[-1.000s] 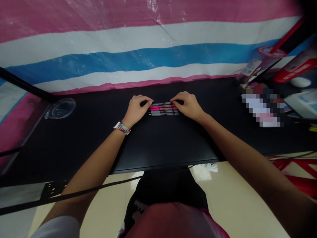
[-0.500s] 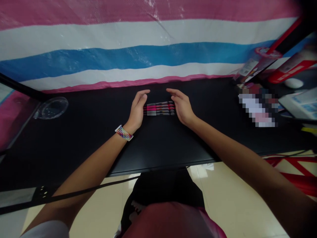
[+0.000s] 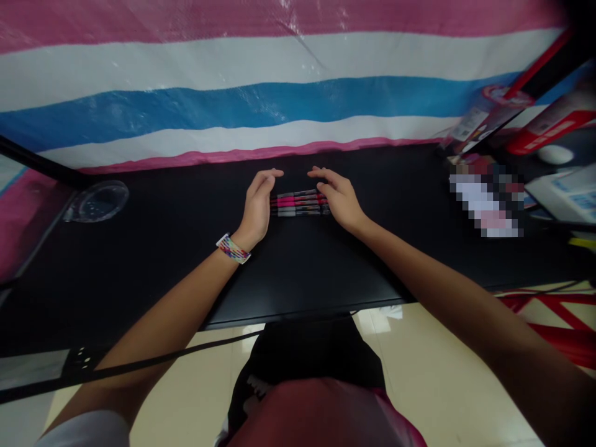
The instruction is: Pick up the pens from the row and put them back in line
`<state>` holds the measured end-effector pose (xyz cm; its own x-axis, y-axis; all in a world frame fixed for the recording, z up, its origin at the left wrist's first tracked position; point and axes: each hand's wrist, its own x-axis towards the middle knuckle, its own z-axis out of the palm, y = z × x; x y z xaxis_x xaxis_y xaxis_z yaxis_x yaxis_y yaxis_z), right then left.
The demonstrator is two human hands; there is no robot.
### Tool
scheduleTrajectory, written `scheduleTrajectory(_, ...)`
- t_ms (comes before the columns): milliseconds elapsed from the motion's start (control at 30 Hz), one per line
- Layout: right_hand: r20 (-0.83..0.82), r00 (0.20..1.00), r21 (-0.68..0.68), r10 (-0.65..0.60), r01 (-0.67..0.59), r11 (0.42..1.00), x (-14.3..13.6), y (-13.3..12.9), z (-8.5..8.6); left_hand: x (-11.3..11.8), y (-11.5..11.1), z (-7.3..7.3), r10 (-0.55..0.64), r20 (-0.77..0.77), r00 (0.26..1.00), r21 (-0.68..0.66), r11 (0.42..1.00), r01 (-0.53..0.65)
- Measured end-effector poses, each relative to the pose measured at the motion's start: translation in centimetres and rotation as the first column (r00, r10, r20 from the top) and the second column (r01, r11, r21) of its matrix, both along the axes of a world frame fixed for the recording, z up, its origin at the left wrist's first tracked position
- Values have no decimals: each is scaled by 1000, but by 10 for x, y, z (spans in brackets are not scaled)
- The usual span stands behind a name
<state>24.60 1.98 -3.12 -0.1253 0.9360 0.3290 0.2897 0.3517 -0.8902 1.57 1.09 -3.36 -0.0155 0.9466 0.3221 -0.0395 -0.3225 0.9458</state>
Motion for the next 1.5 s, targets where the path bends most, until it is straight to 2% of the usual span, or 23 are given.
scheduleTrajectory(100,146,989,157,-24,1,988,2,-8,7,-9,10,-5,95,-85,992,49,995,-91)
scheduleTrajectory(200,290,956,326,52,-150,933,3,-17,15,-21,21,-9,186,-154,970,71,982,-177)
scheduleTrajectory(267,372,920,386,120,-271,882,2,-23,18,-26,25,-10,216,-192,957,83,976,-204)
scheduleTrajectory(400,465,862,405,202,-410,817,1,-28,22,-29,22,-6,234,-273,933,120,971,-208)
scheduleTrajectory(600,548,819,434,171,-453,779,5,-26,23,-26,12,3,210,-328,921,146,975,-170)
scheduleTrajectory(733,565,794,426,222,-512,746,5,-27,23,-20,1,16,158,-347,925,194,976,-94)
scheduleTrajectory(800,540,809,425,230,-499,755,5,-27,23,-16,-8,26,142,-394,908,250,967,-42)
scheduleTrajectory(900,457,869,421,188,-397,816,6,-26,25,-11,-21,38,120,-549,827,300,952,60)
scheduleTrajectory(967,389,910,410,141,-308,859,8,-23,26,-8,-26,42,126,-625,770,315,944,101)
scheduleTrajectory(1033,335,937,403,100,-239,883,11,-20,27,-6,-27,42,137,-643,754,328,938,109)
scheduleTrajectory(1133,290,955,371,55,-165,914,16,-15,27,-7,-23,39,152,-575,804,334,941,61)
scheduleTrajectory(1267,199,979,256,48,-99,962,22,-10,29,-11,-17,33,166,-447,879,273,961,-43)
scheduleTrajectory(1400,-21,993,53,112,-111,992,23,-7,29,-14,-13,31,167,-399,902,253,965,-67)
scheduleTrajectory(1500,-173,977,-29,124,-131,991,21,-5,27,-14,-12,30,169,-397,902,265,962,-63)
